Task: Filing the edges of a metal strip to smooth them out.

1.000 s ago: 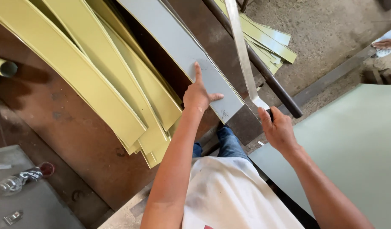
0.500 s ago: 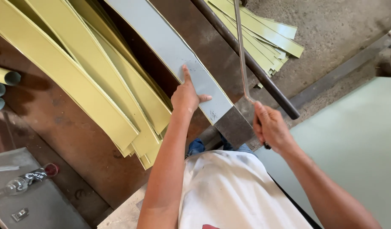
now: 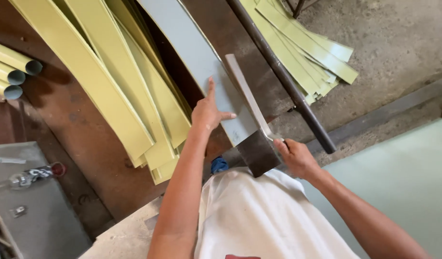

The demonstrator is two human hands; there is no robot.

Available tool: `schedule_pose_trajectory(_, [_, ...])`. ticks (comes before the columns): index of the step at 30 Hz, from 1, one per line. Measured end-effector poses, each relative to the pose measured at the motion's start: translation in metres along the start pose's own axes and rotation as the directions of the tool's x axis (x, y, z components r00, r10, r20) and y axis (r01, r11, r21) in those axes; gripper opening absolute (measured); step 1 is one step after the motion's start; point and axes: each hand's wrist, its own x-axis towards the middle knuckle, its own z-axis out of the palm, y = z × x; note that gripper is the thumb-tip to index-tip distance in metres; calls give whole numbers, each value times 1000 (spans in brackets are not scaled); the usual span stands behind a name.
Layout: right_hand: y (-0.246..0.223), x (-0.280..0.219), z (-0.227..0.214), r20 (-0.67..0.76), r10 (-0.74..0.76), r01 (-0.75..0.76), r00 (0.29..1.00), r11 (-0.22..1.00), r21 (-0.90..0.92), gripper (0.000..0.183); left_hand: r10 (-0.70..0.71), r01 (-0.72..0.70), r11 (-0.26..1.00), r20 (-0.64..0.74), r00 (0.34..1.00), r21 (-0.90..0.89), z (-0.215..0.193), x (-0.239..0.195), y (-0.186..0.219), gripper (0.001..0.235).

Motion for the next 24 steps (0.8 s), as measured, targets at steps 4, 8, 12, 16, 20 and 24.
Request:
schedule_pose_trajectory(4, [10, -1, -29, -159, -272, 251, 949, 958, -142, 52, 53, -64, 988, -82, 995, -137, 23, 10, -33, 145])
schedule_pose_trajectory(8, [-21, 2, -63, -76, -260, 264, 963, 964, 42, 43, 95, -168, 924, -220, 971, -343, 25, 1, -35, 134])
schedule_pose_trajectory(12, [-22, 27, -66, -146, -269, 272, 952, 962, 0, 39, 43, -114, 926, -199, 979, -360, 30, -1, -36, 133])
schedule_pose_trajectory(16, [9, 80, -43, -174, -219, 228, 960, 973, 32, 52, 23, -96, 939, -220, 975, -330, 37, 2, -39, 134])
schedule_pose_trajectory(20, [-21, 64, -56, -97, -545, 459, 833, 778, -430, 51, 25, -107, 938, -244, 969, -330, 48, -8, -44, 134])
schedule_pose_trajectory(24, [-61, 12, -65, -125, -460, 427, 879, 876, -223, 54, -54, -33, 914, -203, 978, -404, 58, -18, -48, 134])
